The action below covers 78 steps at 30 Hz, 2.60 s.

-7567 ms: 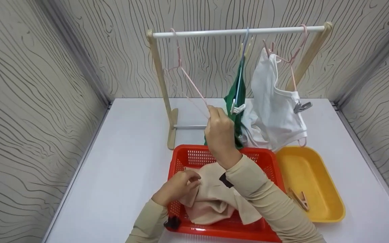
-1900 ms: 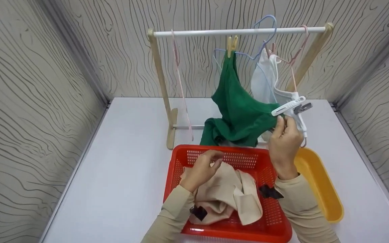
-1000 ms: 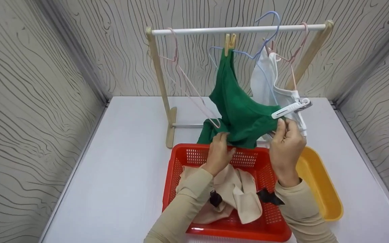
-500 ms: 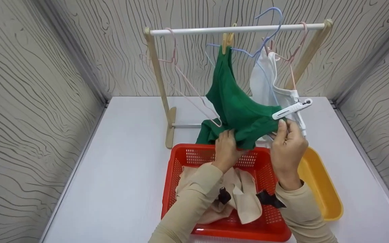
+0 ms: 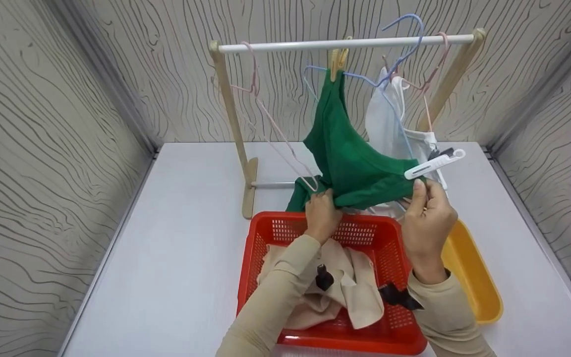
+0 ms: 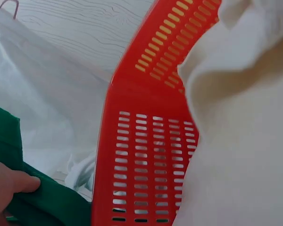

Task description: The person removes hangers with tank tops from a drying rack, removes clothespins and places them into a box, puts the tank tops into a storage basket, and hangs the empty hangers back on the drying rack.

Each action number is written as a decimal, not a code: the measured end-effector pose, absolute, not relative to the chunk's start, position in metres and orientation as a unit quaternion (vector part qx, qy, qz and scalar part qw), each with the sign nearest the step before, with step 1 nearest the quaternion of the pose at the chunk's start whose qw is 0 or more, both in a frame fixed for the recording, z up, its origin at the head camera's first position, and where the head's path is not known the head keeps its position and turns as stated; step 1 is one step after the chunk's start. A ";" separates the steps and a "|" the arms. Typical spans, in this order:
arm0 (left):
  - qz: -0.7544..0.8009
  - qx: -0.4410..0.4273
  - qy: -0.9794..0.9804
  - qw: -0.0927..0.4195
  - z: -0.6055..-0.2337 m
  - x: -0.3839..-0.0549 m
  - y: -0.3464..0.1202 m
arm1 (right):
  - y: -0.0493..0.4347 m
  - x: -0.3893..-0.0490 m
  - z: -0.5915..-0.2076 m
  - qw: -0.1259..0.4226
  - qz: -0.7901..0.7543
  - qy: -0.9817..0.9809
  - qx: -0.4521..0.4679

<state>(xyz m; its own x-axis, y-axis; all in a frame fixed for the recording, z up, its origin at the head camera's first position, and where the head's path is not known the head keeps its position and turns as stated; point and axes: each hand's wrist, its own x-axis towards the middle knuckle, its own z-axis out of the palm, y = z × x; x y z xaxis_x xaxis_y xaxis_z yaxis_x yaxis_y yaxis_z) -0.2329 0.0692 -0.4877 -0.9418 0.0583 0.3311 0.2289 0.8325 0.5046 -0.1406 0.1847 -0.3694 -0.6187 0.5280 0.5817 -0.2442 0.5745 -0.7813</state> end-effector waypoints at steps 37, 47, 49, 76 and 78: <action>-0.713 0.081 -0.694 0.046 -0.466 -0.237 0.048 | 0.195 -0.145 -0.382 0.354 0.555 -0.739 -0.142; -0.803 0.043 -0.593 0.046 -0.448 -0.229 0.049 | 0.200 -0.142 -0.387 0.332 0.586 -0.727 -0.133; -0.803 0.030 -0.593 0.051 -0.443 -0.225 0.048 | 0.201 -0.141 -0.388 0.329 0.586 -0.728 -0.135; -0.694 -0.126 -0.708 -0.029 -0.427 -0.202 0.035 | 0.214 -0.136 -0.398 0.327 0.609 -0.706 -0.155; -0.685 -0.128 -0.715 -0.060 -0.438 -0.201 0.038 | 0.215 -0.136 -0.401 0.327 0.607 -0.707 -0.157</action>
<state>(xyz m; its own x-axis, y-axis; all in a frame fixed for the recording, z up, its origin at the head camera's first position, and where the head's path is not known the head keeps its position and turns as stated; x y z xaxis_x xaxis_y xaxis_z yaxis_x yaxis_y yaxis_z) -0.2015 0.0380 -0.4375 -0.9598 0.2658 0.0902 0.1014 0.0289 0.9944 -0.1355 0.2149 -0.4007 -0.7371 0.6190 0.2710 -0.1739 0.2138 -0.9613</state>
